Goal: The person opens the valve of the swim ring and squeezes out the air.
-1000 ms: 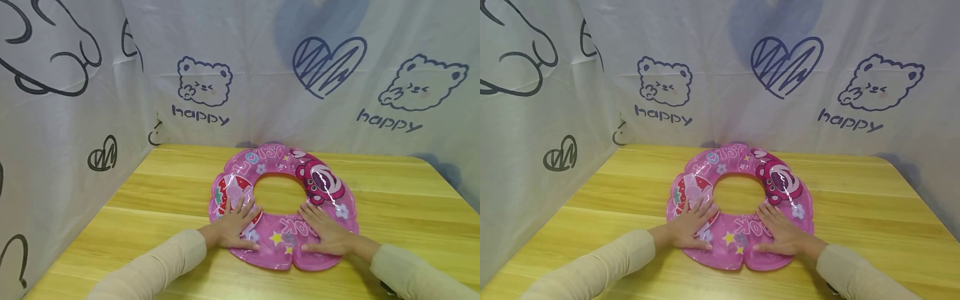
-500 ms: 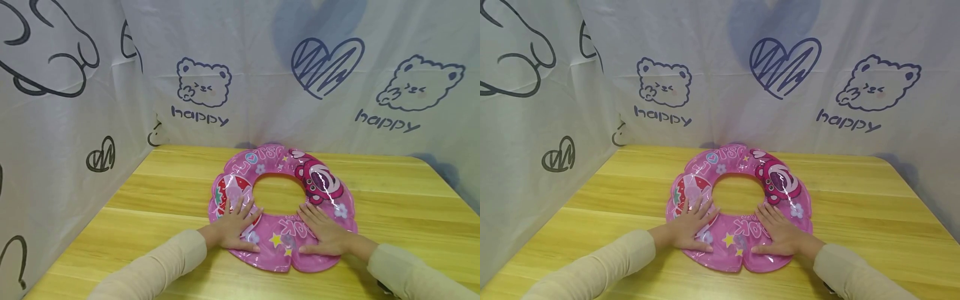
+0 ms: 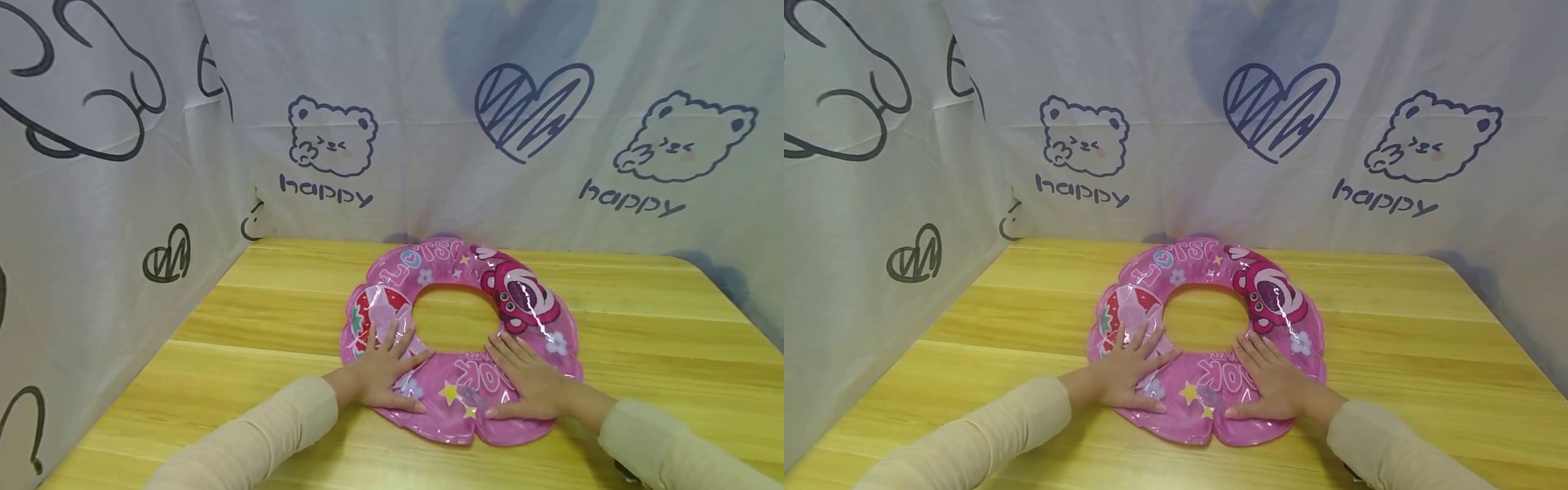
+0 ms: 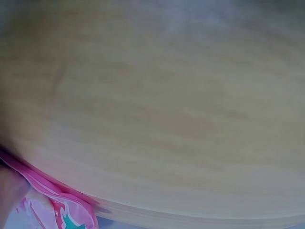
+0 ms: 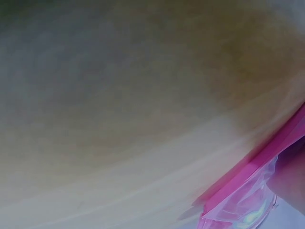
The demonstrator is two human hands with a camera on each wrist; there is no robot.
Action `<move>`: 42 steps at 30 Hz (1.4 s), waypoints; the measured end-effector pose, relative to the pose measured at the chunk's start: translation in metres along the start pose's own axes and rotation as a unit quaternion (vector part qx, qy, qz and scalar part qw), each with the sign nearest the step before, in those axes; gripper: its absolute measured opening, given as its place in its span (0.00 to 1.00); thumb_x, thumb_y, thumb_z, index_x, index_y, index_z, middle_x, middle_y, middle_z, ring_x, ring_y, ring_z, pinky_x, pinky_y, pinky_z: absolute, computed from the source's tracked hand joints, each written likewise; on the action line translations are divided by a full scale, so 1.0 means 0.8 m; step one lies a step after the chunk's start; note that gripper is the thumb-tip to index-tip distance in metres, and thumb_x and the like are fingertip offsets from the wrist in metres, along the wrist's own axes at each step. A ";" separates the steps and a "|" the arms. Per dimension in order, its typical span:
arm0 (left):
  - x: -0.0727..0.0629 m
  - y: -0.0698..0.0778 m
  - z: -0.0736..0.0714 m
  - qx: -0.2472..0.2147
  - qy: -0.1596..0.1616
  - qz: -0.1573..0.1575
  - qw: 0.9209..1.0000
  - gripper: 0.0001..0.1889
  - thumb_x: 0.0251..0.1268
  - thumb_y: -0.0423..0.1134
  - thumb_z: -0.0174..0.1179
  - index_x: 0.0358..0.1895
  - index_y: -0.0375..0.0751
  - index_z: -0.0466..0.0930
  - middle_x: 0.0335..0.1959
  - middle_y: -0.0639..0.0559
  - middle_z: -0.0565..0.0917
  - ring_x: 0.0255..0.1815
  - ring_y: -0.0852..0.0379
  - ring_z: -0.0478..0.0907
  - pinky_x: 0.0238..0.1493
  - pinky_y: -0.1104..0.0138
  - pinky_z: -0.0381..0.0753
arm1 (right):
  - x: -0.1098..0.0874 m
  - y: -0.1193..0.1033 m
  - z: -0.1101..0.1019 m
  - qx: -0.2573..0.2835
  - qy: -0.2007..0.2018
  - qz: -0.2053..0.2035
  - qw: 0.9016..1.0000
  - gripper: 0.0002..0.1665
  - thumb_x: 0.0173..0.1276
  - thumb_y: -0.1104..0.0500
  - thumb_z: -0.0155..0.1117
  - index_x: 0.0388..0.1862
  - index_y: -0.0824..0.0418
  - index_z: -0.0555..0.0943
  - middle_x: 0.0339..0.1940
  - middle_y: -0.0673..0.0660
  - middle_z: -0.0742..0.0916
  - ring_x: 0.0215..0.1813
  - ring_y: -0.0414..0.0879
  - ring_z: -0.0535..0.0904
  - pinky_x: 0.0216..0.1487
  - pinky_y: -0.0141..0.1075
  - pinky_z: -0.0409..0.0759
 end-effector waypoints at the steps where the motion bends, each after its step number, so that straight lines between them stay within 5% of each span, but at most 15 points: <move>1: 0.000 0.001 -0.001 0.002 0.002 0.001 1.000 0.45 0.53 0.73 0.47 0.73 0.65 0.44 0.76 0.41 0.36 0.74 0.35 0.29 0.66 0.33 0.29 | 0.000 0.000 0.000 -0.001 0.001 0.001 1.000 0.62 0.53 0.27 0.57 0.71 0.71 0.53 0.74 0.69 0.56 0.74 0.67 0.46 0.65 0.20 0.16; 15: -0.001 0.003 -0.004 0.020 0.002 0.003 1.000 0.46 0.53 0.74 0.46 0.74 0.61 0.43 0.76 0.40 0.35 0.74 0.35 0.29 0.67 0.34 0.30 | -0.002 0.000 -0.002 -0.031 0.002 0.006 1.000 0.62 0.53 0.26 0.55 0.71 0.69 0.55 0.74 0.67 0.57 0.74 0.65 0.48 0.65 0.20 0.15; 26: -0.006 0.006 -0.023 0.097 0.075 0.061 0.991 0.48 0.52 0.76 0.44 0.72 0.49 0.54 0.76 0.43 0.48 0.76 0.40 0.36 0.71 0.40 0.34 | -0.007 -0.023 -0.019 -0.134 0.061 -0.058 0.987 0.55 0.56 0.25 0.51 0.67 0.66 0.64 0.69 0.64 0.70 0.70 0.60 0.62 0.69 0.28 0.15; 31: -0.008 0.026 -0.035 0.062 0.098 0.086 0.989 0.46 0.54 0.71 0.47 0.71 0.44 0.57 0.75 0.42 0.51 0.75 0.38 0.42 0.72 0.42 0.39 | -0.013 -0.032 -0.024 -0.085 0.072 -0.071 0.991 0.50 0.60 0.31 0.53 0.69 0.65 0.62 0.69 0.63 0.69 0.70 0.60 0.61 0.70 0.24 0.20; 36: 0.001 0.044 -0.029 -0.040 0.089 0.050 0.994 0.49 0.55 0.71 0.48 0.73 0.40 0.48 0.75 0.40 0.48 0.75 0.36 0.40 0.72 0.42 0.39 | -0.012 -0.039 -0.021 0.017 0.053 -0.043 0.998 0.48 0.63 0.35 0.54 0.73 0.62 0.55 0.73 0.63 0.63 0.72 0.61 0.57 0.67 0.15 0.24; 42: 0.010 0.046 -0.014 -0.084 0.054 -0.028 0.995 0.53 0.54 0.71 0.49 0.74 0.39 0.43 0.75 0.39 0.44 0.75 0.36 0.37 0.71 0.40 0.36 | -0.003 -0.047 -0.009 0.039 0.026 -0.044 0.998 0.49 0.64 0.35 0.52 0.73 0.62 0.53 0.75 0.62 0.59 0.74 0.60 0.52 0.67 0.16 0.23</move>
Point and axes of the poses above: each hand's wrist, its own x-axis towards the middle knuckle, its own z-axis out of the palm, y = z × x, the point moved 10 cm from there along x, towards the middle knuckle
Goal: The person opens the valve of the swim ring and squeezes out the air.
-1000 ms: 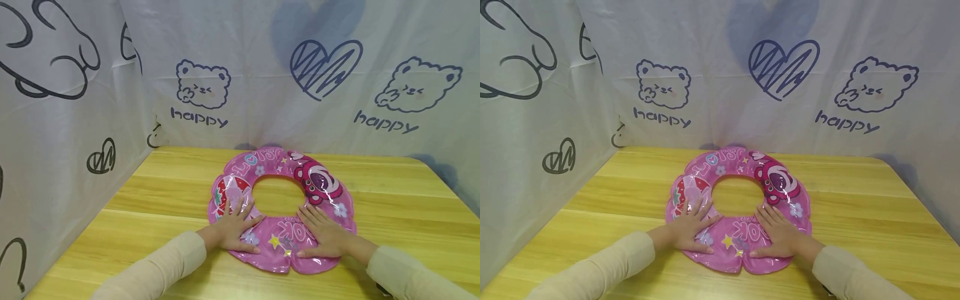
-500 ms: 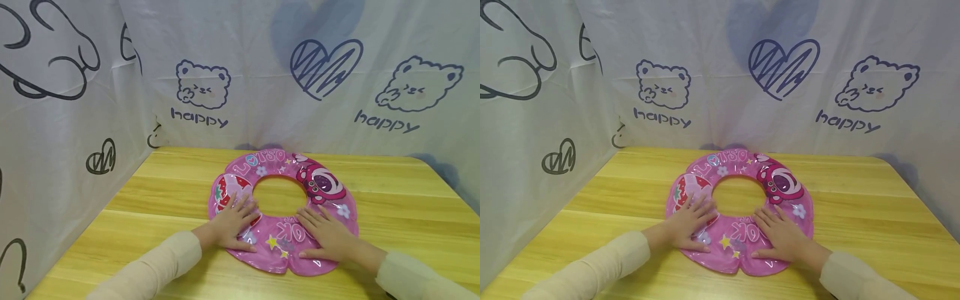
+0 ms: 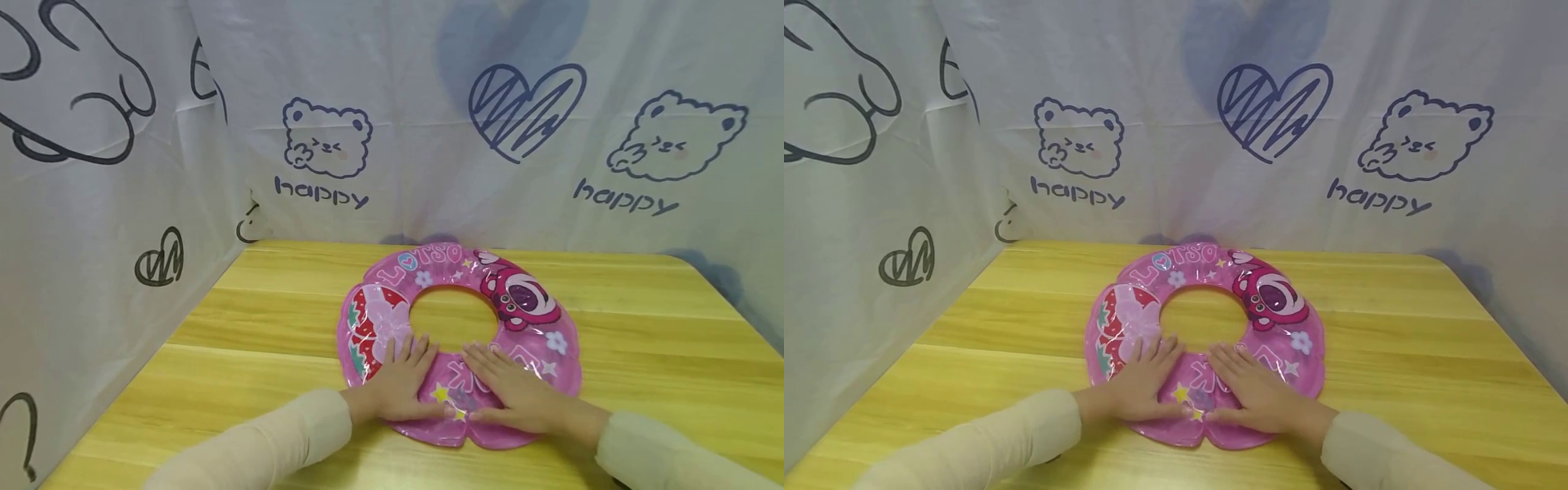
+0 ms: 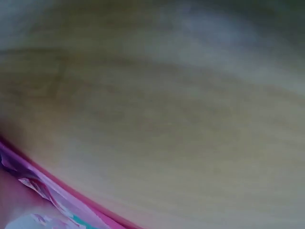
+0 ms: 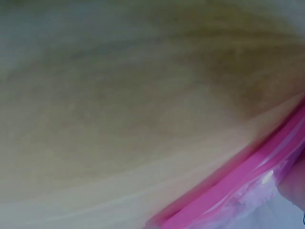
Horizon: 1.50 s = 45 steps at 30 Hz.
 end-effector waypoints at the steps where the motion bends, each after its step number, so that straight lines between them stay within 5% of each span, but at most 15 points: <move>1: 0.000 0.000 0.001 0.004 -0.003 -0.006 1.000 0.53 0.53 0.72 0.49 0.74 0.39 0.43 0.75 0.39 0.44 0.75 0.36 0.36 0.71 0.40 0.36 | 0.001 0.000 0.002 -0.004 -0.001 -0.003 1.000 0.49 0.65 0.35 0.52 0.73 0.63 0.53 0.75 0.62 0.59 0.74 0.60 0.52 0.68 0.17 0.23; 13: 0.005 -0.001 0.012 0.081 -0.007 -0.010 0.997 0.54 0.50 0.77 0.44 0.74 0.46 0.42 0.75 0.39 0.41 0.74 0.34 0.35 0.69 0.36 0.37 | 0.005 -0.004 0.012 -0.067 0.005 -0.030 0.997 0.46 0.66 0.35 0.49 0.71 0.65 0.57 0.72 0.63 0.63 0.72 0.61 0.57 0.69 0.22 0.19; 20: 0.007 -0.001 0.014 0.091 -0.015 0.005 0.996 0.53 0.50 0.77 0.44 0.74 0.49 0.44 0.76 0.40 0.40 0.75 0.35 0.35 0.69 0.37 0.35 | 0.006 -0.006 0.016 -0.116 -0.024 -0.024 0.993 0.48 0.66 0.32 0.45 0.71 0.65 0.57 0.73 0.63 0.62 0.73 0.60 0.55 0.69 0.26 0.16; 27: 0.007 -0.008 0.014 0.115 -0.040 0.046 0.992 0.54 0.50 0.78 0.43 0.75 0.49 0.41 0.76 0.41 0.39 0.75 0.36 0.35 0.71 0.40 0.35 | 0.007 -0.010 0.012 -0.074 -0.068 -0.002 0.995 0.51 0.64 0.29 0.45 0.72 0.64 0.55 0.74 0.62 0.61 0.74 0.59 0.54 0.73 0.51 0.50; 34: -0.003 -0.024 0.008 0.145 -0.022 0.122 0.982 0.55 0.48 0.78 0.47 0.75 0.50 0.41 0.76 0.44 0.40 0.75 0.38 0.35 0.72 0.42 0.36 | 0.000 0.007 -0.036 -0.102 0.007 -0.037 0.994 0.46 0.65 0.35 0.52 0.72 0.63 0.57 0.73 0.61 0.63 0.74 0.57 0.56 0.71 0.22 0.25; 40: -0.012 -0.030 -0.001 0.181 -0.016 0.156 0.971 0.55 0.47 0.77 0.48 0.75 0.51 0.42 0.76 0.45 0.41 0.76 0.39 0.37 0.73 0.44 0.37 | -0.008 0.060 -0.062 -0.104 0.036 0.015 0.994 0.52 0.58 0.35 0.59 0.72 0.63 0.55 0.73 0.65 0.62 0.75 0.57 0.53 0.69 0.20 0.22; 45: -0.011 -0.035 0.001 0.188 -0.012 0.152 0.970 0.55 0.46 0.78 0.48 0.75 0.52 0.41 0.77 0.47 0.40 0.76 0.41 0.36 0.73 0.45 0.36 | -0.017 0.095 -0.054 -0.065 0.007 0.067 0.996 0.58 0.53 0.32 0.62 0.72 0.64 0.54 0.73 0.68 0.58 0.73 0.66 0.52 0.75 0.53 0.41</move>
Point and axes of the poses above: each hand's wrist, its own x-axis towards the middle knuckle, its own z-axis out of the palm, y = z × x, the point moved 10 cm from there along x, towards the middle knuckle
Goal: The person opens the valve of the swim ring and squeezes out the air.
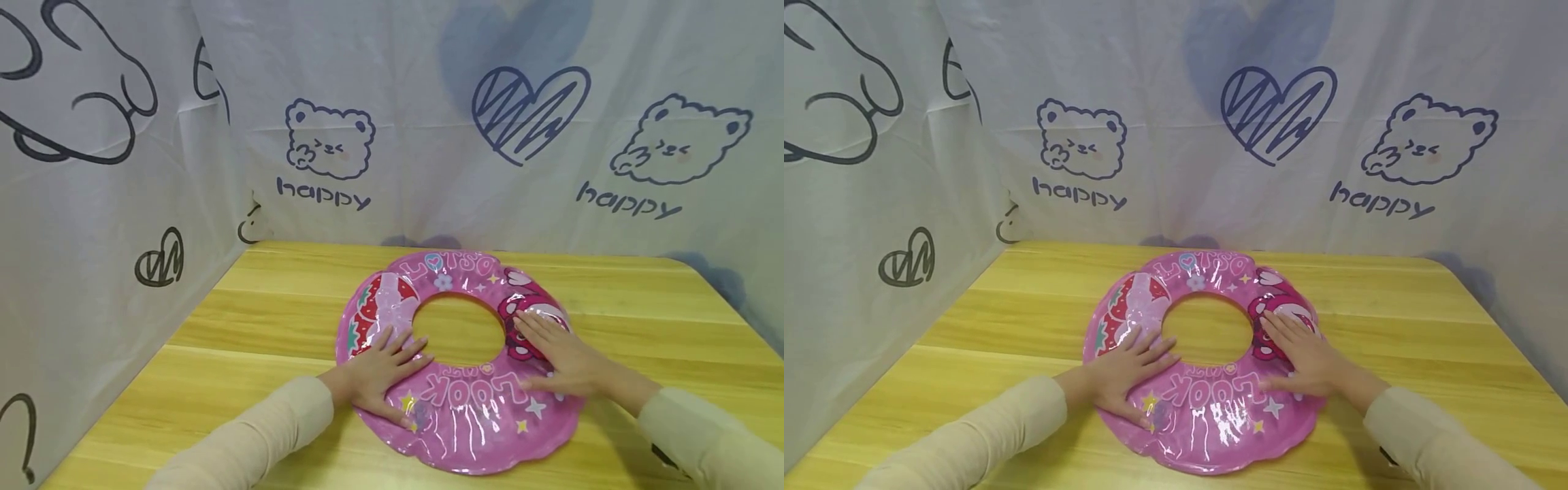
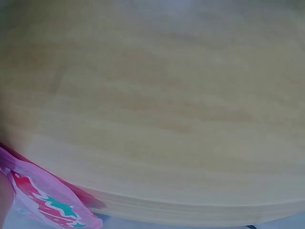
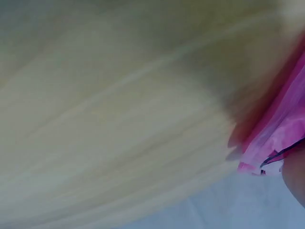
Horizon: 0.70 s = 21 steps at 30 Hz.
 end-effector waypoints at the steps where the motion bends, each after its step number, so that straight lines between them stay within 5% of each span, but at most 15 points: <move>1: 0.000 -0.001 0.001 -0.006 -0.001 -0.001 1.000 0.55 0.46 0.78 0.48 0.75 0.52 0.41 0.77 0.47 0.40 0.76 0.41 0.35 0.74 0.46 0.35 | -0.001 0.003 0.004 0.003 -0.005 0.003 1.000 0.58 0.53 0.32 0.62 0.72 0.64 0.54 0.73 0.69 0.58 0.73 0.67 0.51 0.72 0.58 0.46; 10: 0.001 -0.001 -0.003 -0.039 0.016 0.000 0.999 0.54 0.49 0.74 0.51 0.74 0.48 0.43 0.76 0.44 0.42 0.76 0.40 0.36 0.73 0.44 0.35 | -0.003 0.005 0.031 0.008 -0.016 -0.016 1.000 0.57 0.54 0.33 0.61 0.71 0.68 0.56 0.72 0.71 0.59 0.71 0.70 0.51 0.68 0.63 0.51; 14: 0.002 0.000 -0.006 -0.059 0.028 0.003 0.998 0.52 0.50 0.71 0.52 0.74 0.46 0.45 0.76 0.42 0.45 0.76 0.39 0.37 0.73 0.44 0.35 | -0.004 0.005 0.036 -0.004 0.006 -0.031 1.000 0.57 0.55 0.33 0.60 0.71 0.68 0.55 0.72 0.70 0.59 0.73 0.67 0.49 0.75 0.44 0.32; 17: 0.003 0.000 -0.006 -0.069 0.030 0.006 0.997 0.51 0.53 0.71 0.50 0.74 0.46 0.44 0.76 0.43 0.44 0.76 0.39 0.36 0.73 0.44 0.34 | -0.005 0.005 0.039 -0.013 0.016 -0.035 0.999 0.56 0.56 0.33 0.59 0.71 0.68 0.55 0.72 0.70 0.59 0.74 0.65 0.49 0.69 0.24 0.21; 21: 0.002 0.000 -0.007 -0.073 0.038 0.011 0.997 0.53 0.53 0.80 0.27 0.74 0.45 0.44 0.76 0.42 0.44 0.76 0.38 0.36 0.73 0.44 0.34 | -0.003 0.006 0.042 -0.016 0.002 -0.021 1.000 0.57 0.56 0.32 0.59 0.71 0.68 0.55 0.73 0.70 0.58 0.73 0.66 0.48 0.66 0.21 0.18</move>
Point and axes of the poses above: each hand's wrist, its own x-axis towards the middle knuckle, its own z-axis out of the palm, y = z × x, the point moved 10 cm from there along x, towards the middle knuckle
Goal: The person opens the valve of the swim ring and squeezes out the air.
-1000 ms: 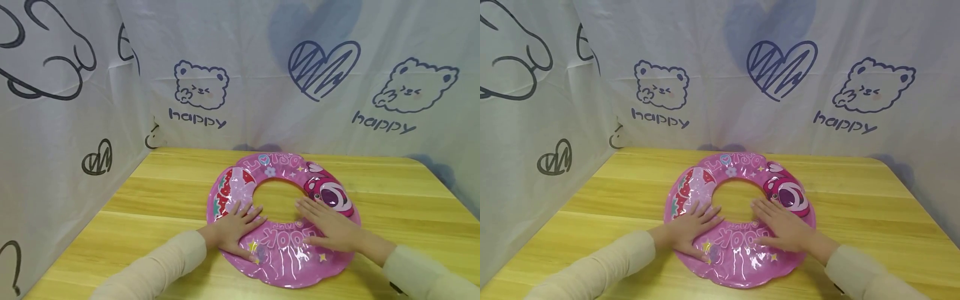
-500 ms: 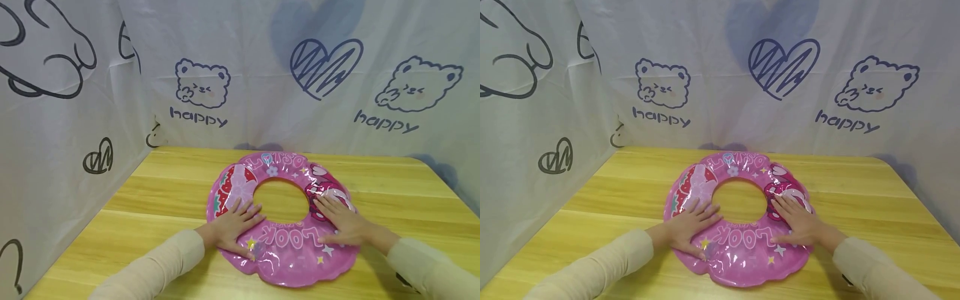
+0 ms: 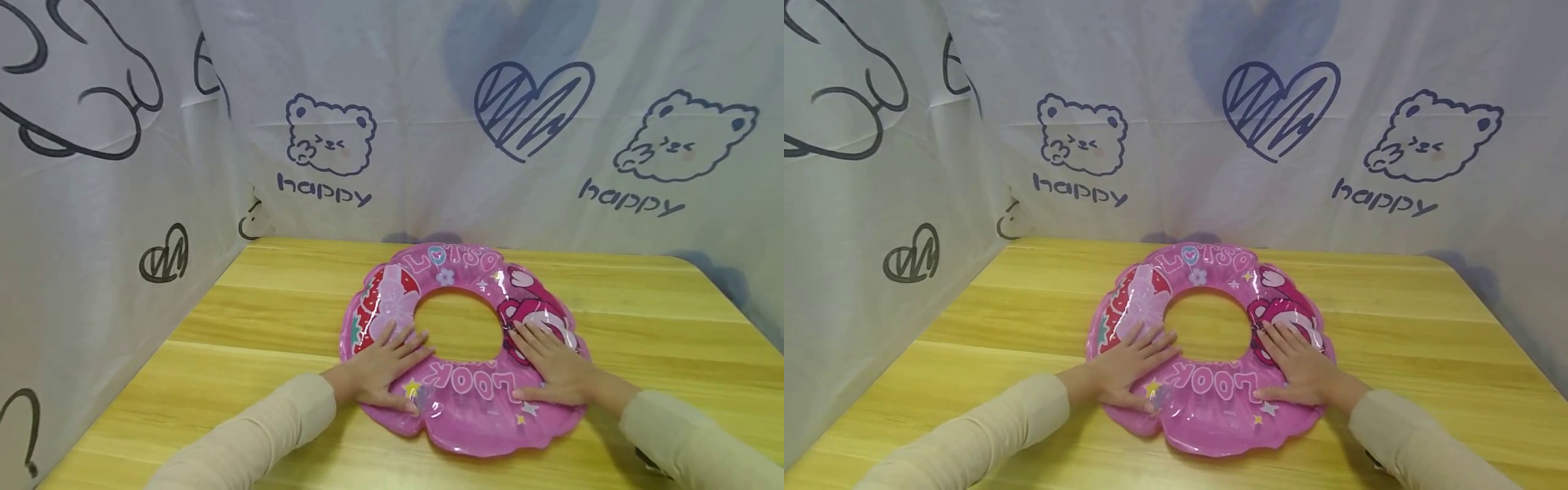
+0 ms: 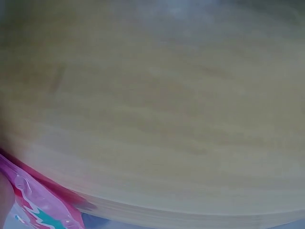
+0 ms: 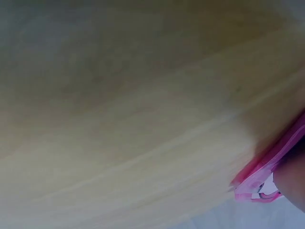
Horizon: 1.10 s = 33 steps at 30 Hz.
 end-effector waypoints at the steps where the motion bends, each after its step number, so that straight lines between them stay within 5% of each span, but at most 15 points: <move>1: 0.000 0.000 -0.001 0.000 0.003 0.001 1.000 0.54 0.50 0.81 0.21 0.74 0.45 0.44 0.76 0.42 0.45 0.76 0.38 0.37 0.72 0.44 0.35 | 0.001 0.001 0.001 -0.004 -0.006 0.005 1.000 0.57 0.56 0.32 0.58 0.71 0.68 0.54 0.73 0.69 0.57 0.74 0.66 0.48 0.66 0.21 0.18; 4: -0.001 0.000 -0.001 0.001 0.004 -0.001 1.000 0.58 0.45 0.83 0.14 0.74 0.45 0.44 0.76 0.42 0.45 0.76 0.38 0.37 0.72 0.44 0.34 | 0.002 0.000 0.002 -0.028 -0.010 0.008 1.000 0.58 0.56 0.30 0.57 0.71 0.68 0.54 0.73 0.69 0.58 0.74 0.65 0.48 0.66 0.23 0.17; 10: -0.001 0.000 0.007 0.004 -0.027 -0.018 0.999 0.52 0.52 0.73 0.48 0.74 0.46 0.43 0.76 0.44 0.41 0.76 0.41 0.35 0.73 0.45 0.32 | -0.004 -0.021 -0.017 -0.148 0.090 -0.051 0.983 0.60 0.55 0.23 0.48 0.70 0.68 0.58 0.70 0.69 0.64 0.77 0.55 0.40 0.74 0.37 0.20; 14: 0.000 0.000 0.010 0.010 -0.034 -0.022 0.999 0.52 0.52 0.72 0.50 0.74 0.47 0.43 0.76 0.44 0.41 0.76 0.42 0.35 0.73 0.46 0.32 | -0.010 -0.044 -0.026 -0.149 0.137 -0.113 0.973 0.54 0.60 0.27 0.48 0.69 0.68 0.60 0.71 0.67 0.64 0.78 0.48 0.37 0.76 0.35 0.29; 19: 0.000 0.001 0.008 0.006 -0.033 -0.023 0.999 0.51 0.52 0.71 0.50 0.74 0.47 0.44 0.76 0.44 0.41 0.76 0.42 0.35 0.73 0.46 0.32 | -0.015 -0.056 -0.021 -0.100 0.108 -0.133 0.980 0.47 0.65 0.38 0.54 0.71 0.68 0.57 0.71 0.66 0.64 0.77 0.41 0.33 0.74 0.26 0.28; 26: 0.000 0.001 0.006 0.015 -0.027 -0.019 0.999 0.50 0.53 0.71 0.49 0.74 0.47 0.44 0.76 0.44 0.43 0.76 0.42 0.37 0.73 0.46 0.35 | -0.020 -0.057 -0.009 -0.095 0.086 -0.141 0.982 0.38 0.69 0.48 0.52 0.71 0.67 0.57 0.68 0.68 0.68 0.77 0.38 0.35 0.74 0.26 0.28; 33: 0.000 -0.001 0.009 0.017 -0.028 -0.022 0.999 0.50 0.53 0.71 0.49 0.74 0.48 0.43 0.76 0.45 0.42 0.76 0.43 0.36 0.73 0.46 0.34 | -0.016 -0.063 -0.012 -0.114 0.088 -0.125 0.982 0.41 0.67 0.39 0.51 0.67 0.68 0.65 0.67 0.66 0.71 0.70 0.57 0.62 0.74 0.26 0.27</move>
Point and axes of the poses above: each hand's wrist, its own x-axis towards the middle knuckle, its own z-axis out of the palm, y = z × x, the point moved 10 cm from there along x, towards the middle knuckle
